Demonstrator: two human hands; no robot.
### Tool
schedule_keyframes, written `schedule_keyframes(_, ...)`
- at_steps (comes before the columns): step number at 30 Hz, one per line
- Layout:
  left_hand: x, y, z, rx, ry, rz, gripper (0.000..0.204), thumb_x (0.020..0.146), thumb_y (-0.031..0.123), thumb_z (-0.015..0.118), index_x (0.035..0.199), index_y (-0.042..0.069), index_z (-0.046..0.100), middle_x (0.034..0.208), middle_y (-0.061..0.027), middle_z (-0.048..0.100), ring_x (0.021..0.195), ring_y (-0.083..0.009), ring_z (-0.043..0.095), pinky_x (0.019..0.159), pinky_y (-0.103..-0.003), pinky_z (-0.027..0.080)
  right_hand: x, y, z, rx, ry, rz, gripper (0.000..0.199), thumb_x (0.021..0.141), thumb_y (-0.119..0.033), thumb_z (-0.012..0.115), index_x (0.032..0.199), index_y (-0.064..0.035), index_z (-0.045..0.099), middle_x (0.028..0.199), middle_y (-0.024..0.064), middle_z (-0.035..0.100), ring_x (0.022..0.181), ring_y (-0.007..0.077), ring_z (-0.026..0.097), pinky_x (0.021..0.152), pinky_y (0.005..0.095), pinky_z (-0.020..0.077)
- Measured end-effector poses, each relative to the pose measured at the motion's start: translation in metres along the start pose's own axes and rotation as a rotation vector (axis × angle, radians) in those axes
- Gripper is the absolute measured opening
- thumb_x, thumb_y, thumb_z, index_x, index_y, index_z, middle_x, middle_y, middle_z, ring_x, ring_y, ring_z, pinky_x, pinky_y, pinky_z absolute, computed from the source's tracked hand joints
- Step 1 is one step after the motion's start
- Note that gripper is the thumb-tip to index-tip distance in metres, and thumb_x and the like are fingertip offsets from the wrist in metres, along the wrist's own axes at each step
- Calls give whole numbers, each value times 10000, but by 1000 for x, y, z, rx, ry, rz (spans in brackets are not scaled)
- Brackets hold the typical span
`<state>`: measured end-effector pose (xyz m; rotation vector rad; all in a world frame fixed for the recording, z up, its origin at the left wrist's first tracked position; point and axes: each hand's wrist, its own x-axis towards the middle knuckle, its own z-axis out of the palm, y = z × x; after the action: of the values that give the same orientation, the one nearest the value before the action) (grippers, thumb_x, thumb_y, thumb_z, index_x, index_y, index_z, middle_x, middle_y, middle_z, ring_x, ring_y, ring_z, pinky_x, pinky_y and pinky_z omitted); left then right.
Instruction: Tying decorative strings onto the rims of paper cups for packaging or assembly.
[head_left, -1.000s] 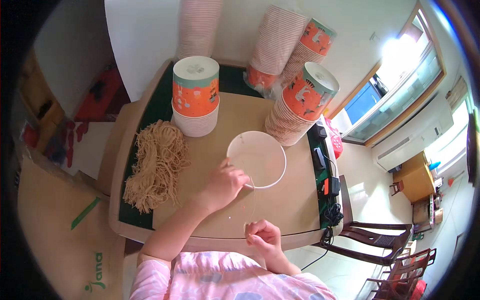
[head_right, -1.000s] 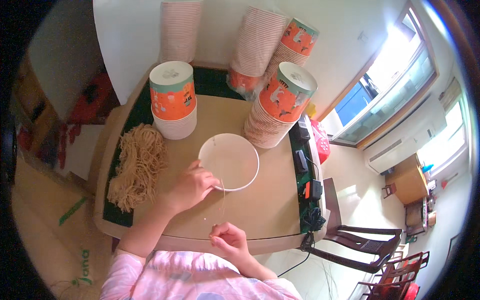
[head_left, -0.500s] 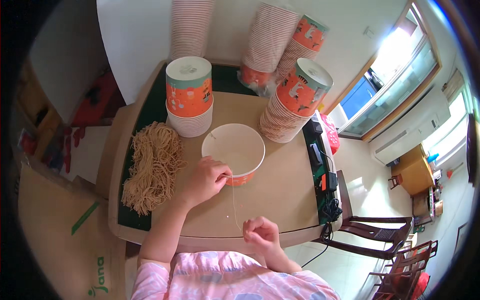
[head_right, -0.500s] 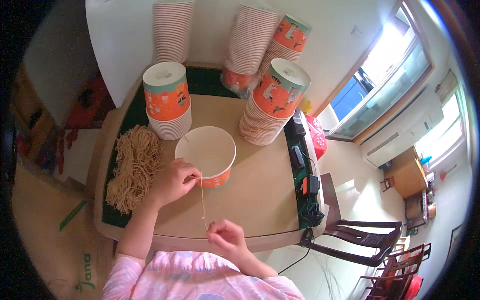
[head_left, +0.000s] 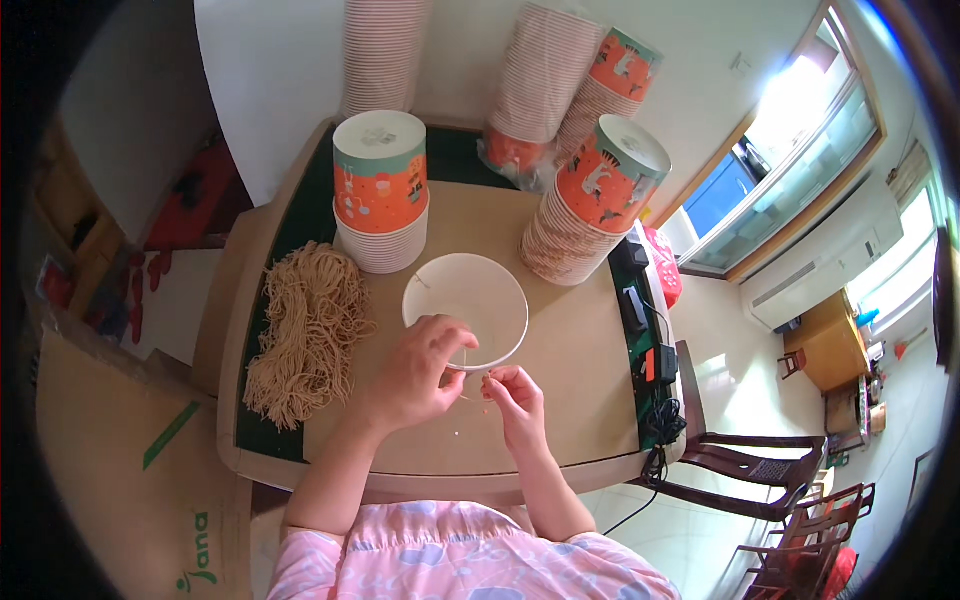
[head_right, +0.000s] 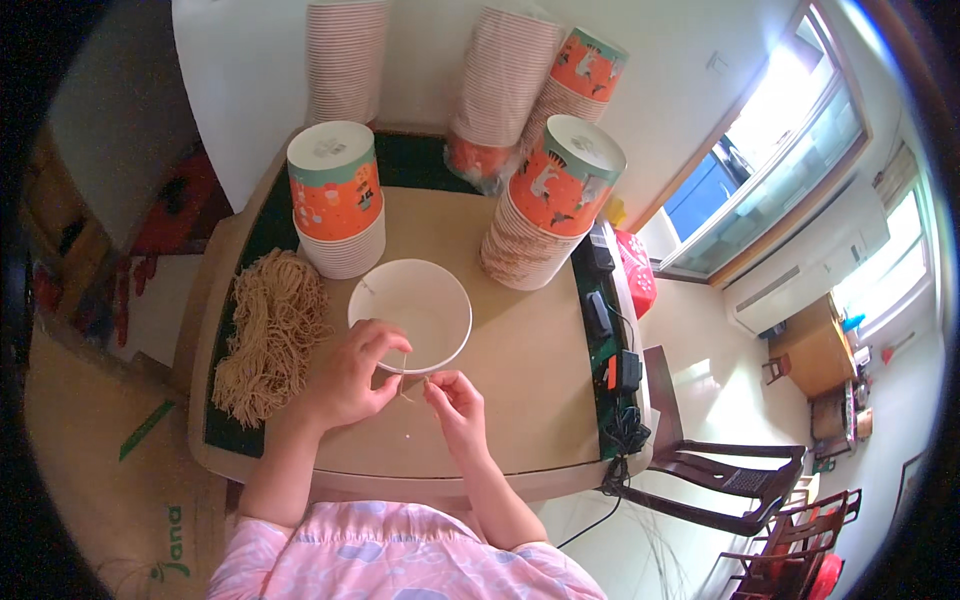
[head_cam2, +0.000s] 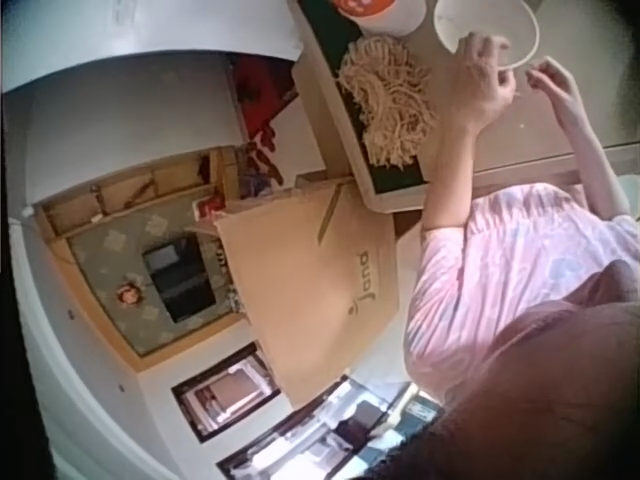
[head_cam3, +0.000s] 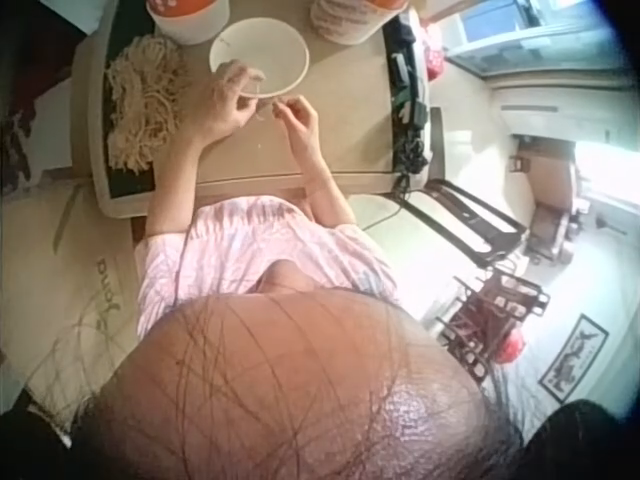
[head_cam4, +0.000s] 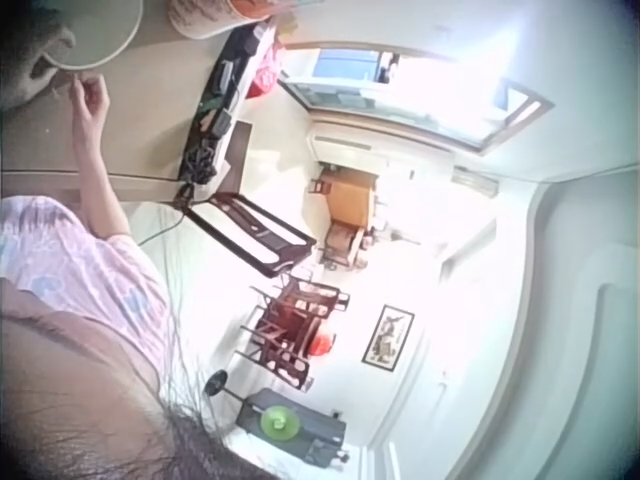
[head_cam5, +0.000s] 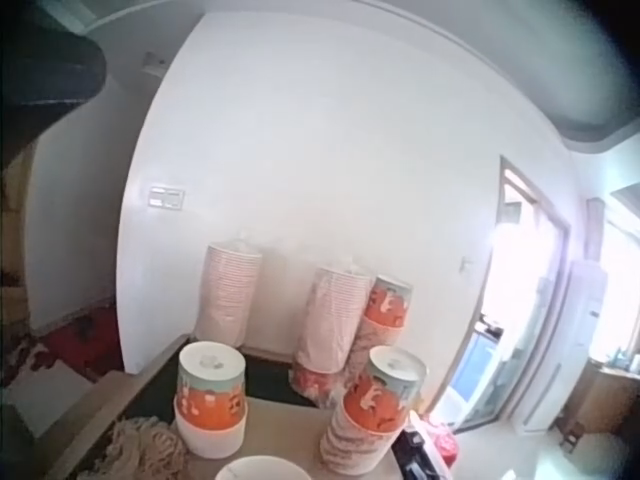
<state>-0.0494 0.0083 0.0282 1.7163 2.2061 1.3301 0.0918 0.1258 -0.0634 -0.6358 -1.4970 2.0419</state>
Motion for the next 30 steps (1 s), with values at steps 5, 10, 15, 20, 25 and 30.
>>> schedule_keyframes(5,0,-9,22,141,-32,78,236,768,64,648,1000,70,604,958,-104,640,958,-291,601,823,-398,486,-8,-2,0,52,25,-1,24,898,-37,596,914,-21,587,826,27,612,776,102,583,722,246,470)
schedule_keyframes(10,13,-22,4,-54,19,-162,107,827,42,601,923,18,641,827,-158,657,791,-308,646,713,-370,519,-20,-29,-24,141,118,-91,33,899,-22,559,898,-37,530,706,30,542,574,95,476,528,215,377)
schedule_keyframes(15,15,-37,-25,-403,-55,-359,142,869,44,602,995,-19,626,866,-112,676,790,-164,639,731,-297,505,-31,-55,-33,277,15,-226,60,892,15,544,859,-20,510,703,21,525,563,76,440,509,211,330)
schedule_keyframes(20,8,-40,-28,-429,-83,-348,145,880,39,591,1007,-21,628,879,-74,675,799,-118,610,743,-279,503,-33,-63,-21,148,44,-237,54,898,4,516,870,-32,488,628,4,448,514,74,339,487,226,255)
schedule_keyframes(25,2,-30,-35,-345,-169,-338,112,849,22,612,954,-9,635,919,-91,657,827,-162,631,758,-295,512,-34,-65,-24,157,35,-235,61,889,15,522,868,-31,487,619,6,444,515,77,348,490,225,260)
schedule_keyframes(30,-10,-28,-35,-28,-207,-102,110,766,31,682,870,23,648,1050,-113,607,1021,-261,587,866,-364,493,-37,-65,-29,195,0,-254,63,889,16,544,869,-25,501,669,15,493,545,77,407,497,218,303)
